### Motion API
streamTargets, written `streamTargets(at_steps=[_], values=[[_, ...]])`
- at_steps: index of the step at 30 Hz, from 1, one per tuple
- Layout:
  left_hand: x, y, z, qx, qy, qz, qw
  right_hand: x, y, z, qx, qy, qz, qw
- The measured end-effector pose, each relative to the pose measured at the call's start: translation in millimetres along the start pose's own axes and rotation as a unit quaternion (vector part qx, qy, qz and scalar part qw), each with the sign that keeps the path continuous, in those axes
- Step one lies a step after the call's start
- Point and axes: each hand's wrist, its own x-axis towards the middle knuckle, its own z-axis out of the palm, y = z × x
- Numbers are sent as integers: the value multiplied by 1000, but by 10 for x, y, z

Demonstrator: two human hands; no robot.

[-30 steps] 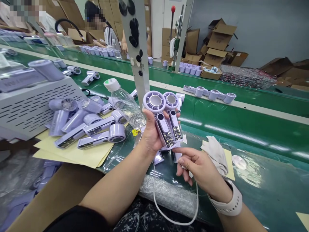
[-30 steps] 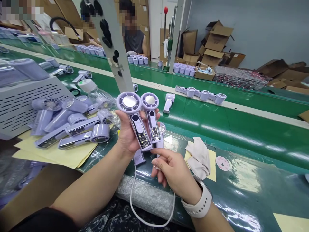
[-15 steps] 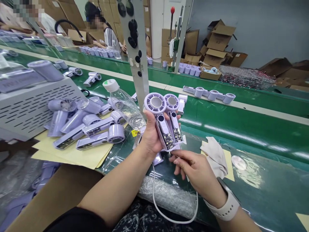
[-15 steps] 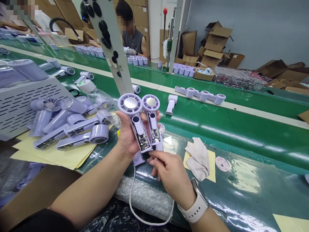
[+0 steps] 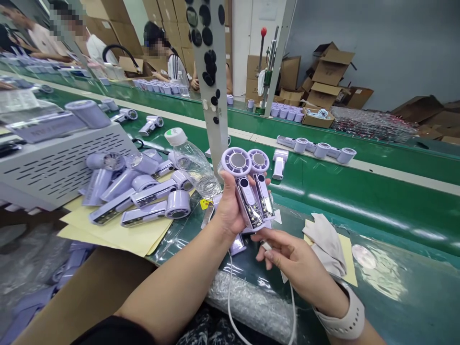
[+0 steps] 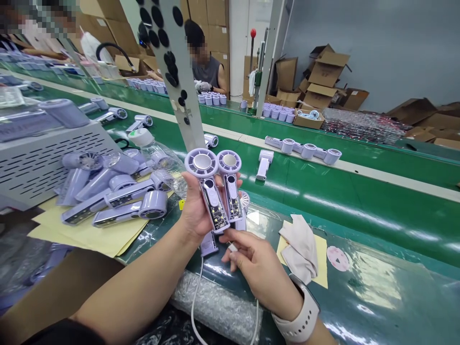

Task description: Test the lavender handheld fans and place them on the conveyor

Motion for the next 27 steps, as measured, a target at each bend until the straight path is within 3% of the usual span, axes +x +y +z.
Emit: streamTargets(at_steps=[7,12,16,19,21,25,27], values=[[-1,-23,-22,-8,8,-10,1000,22,3,11,67,36,78,994],[-53,-36,39,-11,-2,-29,1000,6,-36,149,73,32,36,996],[-100,-84,84,37,-10,30,999,-51,11,253,87,67,32,993],[-130,-134,91,55,-6,59,997,-60,44,263,101,60,39,992],[-137,-141,89,49,-8,62,997,-50,36,234,61,50,7,997],[-115,-85,90,-30,11,38,999,-43,-6,170,-90,72,-144,983],[-104,-56,97,-56,21,14,998,-50,1,161,-104,104,-162,976]])
